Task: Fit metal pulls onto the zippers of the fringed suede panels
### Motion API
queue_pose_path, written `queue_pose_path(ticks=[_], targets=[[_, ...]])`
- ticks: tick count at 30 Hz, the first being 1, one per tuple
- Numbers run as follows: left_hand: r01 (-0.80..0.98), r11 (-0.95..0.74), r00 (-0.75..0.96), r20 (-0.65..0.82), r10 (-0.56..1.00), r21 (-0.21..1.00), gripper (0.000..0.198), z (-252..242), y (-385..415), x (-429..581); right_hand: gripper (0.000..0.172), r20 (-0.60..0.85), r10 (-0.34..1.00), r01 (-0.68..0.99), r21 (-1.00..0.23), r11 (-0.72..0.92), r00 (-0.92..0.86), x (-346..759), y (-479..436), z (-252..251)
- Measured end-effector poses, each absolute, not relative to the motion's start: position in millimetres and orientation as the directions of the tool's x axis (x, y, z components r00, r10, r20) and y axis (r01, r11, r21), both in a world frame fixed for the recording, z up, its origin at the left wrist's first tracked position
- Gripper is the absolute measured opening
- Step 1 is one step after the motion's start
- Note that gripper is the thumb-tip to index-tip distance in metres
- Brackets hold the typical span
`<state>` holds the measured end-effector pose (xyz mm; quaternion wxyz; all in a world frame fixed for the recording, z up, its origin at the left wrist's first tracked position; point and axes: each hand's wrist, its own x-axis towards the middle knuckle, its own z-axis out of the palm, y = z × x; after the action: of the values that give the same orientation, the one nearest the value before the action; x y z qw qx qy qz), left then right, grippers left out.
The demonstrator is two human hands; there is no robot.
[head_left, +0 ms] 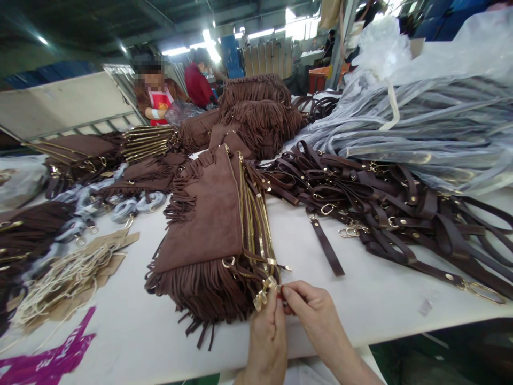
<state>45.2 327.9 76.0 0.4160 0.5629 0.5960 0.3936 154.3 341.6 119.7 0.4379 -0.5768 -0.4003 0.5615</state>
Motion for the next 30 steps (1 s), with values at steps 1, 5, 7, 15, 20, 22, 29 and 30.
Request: queue_pose_path(ticks=[1,5,7,15,20,22,29,30], targets=[[0.361,0.030,-0.017,-0.025,1.000,0.932,0.037,73.8,327.5,45.0,0.037,-0.297,0.954,-0.041,-0.954,-0.296,0.039,154.3,341.8,119.3],[0.408,-0.046,-0.029,0.063,0.998,0.912,0.040,65.9,326.1,44.8,0.036,-0.293,0.956,-0.041,-0.955,-0.292,0.026,152.7,342.8,114.7],[0.428,-0.072,-0.046,0.101,0.994,0.901,0.041,62.8,325.6,45.2,0.035,-0.297,0.954,-0.036,-0.954,-0.296,0.026,152.0,343.6,112.8],[0.389,-0.046,-0.055,0.073,0.996,0.920,0.039,62.5,325.9,45.6,0.028,-0.354,0.933,-0.071,-0.934,-0.349,0.069,149.7,345.8,118.6],[0.352,0.023,-0.062,-0.001,0.998,0.936,0.036,75.2,329.6,47.2,0.023,-0.350,0.921,-0.061,-0.937,-0.345,0.167,143.5,344.2,115.2],[0.329,0.081,-0.060,-0.065,0.996,0.941,0.035,81.7,330.7,47.7,0.025,-0.368,0.916,-0.116,-0.929,-0.352,0.161,142.8,343.5,113.9],[0.206,0.211,-0.048,-0.205,0.978,0.956,0.036,90.9,331.1,48.0,0.025,-0.367,0.915,-0.176,-0.924,-0.339,0.166,146.9,340.7,116.8],[0.170,0.219,-0.054,-0.213,0.976,0.961,0.037,91.3,331.2,48.4,0.025,-0.365,0.917,-0.183,-0.924,-0.336,0.162,147.6,340.0,117.2]])
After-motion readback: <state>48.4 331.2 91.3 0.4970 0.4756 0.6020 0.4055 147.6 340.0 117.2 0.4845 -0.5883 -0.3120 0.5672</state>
